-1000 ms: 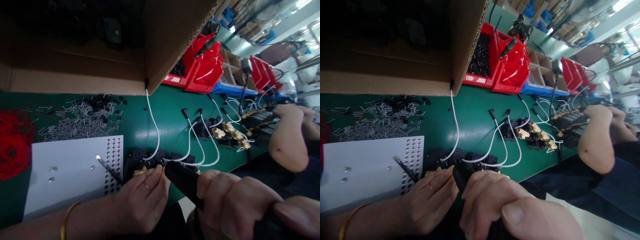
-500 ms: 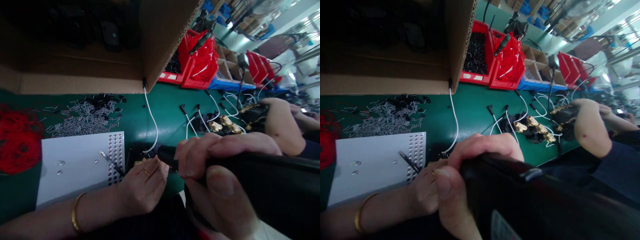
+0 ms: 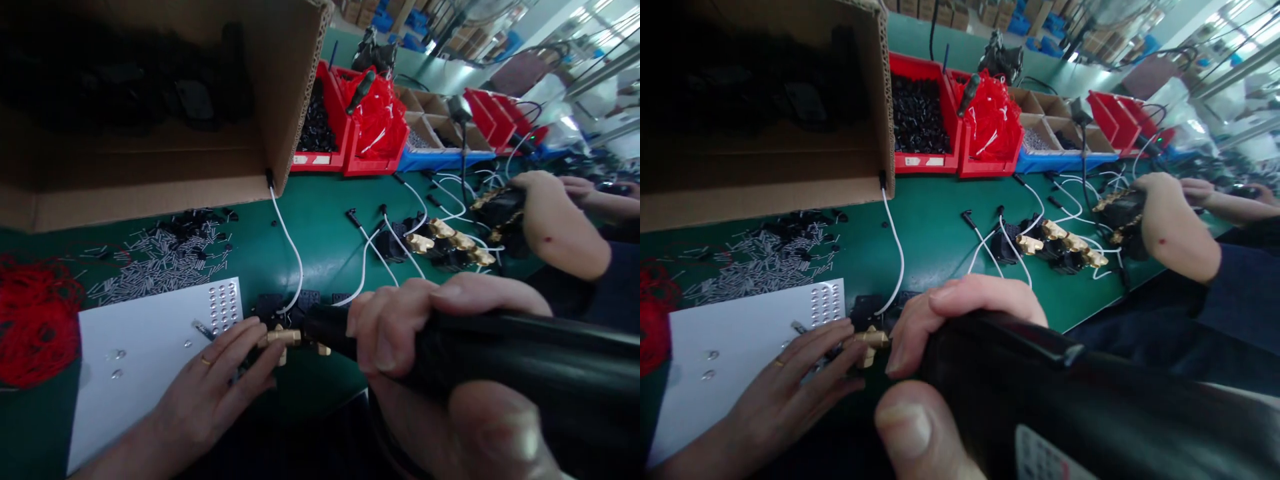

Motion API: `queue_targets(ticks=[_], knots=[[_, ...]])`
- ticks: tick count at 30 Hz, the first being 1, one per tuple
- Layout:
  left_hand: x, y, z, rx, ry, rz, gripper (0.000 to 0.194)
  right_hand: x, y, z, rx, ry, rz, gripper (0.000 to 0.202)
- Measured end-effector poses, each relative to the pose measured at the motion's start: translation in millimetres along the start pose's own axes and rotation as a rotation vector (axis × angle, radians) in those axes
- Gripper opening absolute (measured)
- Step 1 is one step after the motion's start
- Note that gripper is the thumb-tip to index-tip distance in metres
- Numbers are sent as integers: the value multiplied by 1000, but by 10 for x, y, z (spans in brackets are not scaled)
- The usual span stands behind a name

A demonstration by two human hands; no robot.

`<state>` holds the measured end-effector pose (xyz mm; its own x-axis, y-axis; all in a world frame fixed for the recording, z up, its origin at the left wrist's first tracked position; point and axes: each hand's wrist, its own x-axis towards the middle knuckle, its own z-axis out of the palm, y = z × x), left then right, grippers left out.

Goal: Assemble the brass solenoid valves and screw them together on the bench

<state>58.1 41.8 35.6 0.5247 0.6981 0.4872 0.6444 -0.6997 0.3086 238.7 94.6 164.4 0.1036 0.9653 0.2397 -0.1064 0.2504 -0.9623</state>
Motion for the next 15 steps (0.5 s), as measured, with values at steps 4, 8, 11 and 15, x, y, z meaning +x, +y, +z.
queue_targets(ticks=[4, 8, 11, 15], knots=[[-175, -61, 96, -31, -120, -32, 42, -1, 62, 67, -58, 90, -19, 41], [-194, -24, 144, -70, -108, -64, 47, 1, 61, 74, -66, 92, 1, 41], [-179, -27, 151, -86, -82, -64, 48, 11, 29, 61, -65, 77, 12, 41], [-215, -54, 173, -84, -80, -42, 49, 28, -26, 15, -24, -5, 10, 41]])
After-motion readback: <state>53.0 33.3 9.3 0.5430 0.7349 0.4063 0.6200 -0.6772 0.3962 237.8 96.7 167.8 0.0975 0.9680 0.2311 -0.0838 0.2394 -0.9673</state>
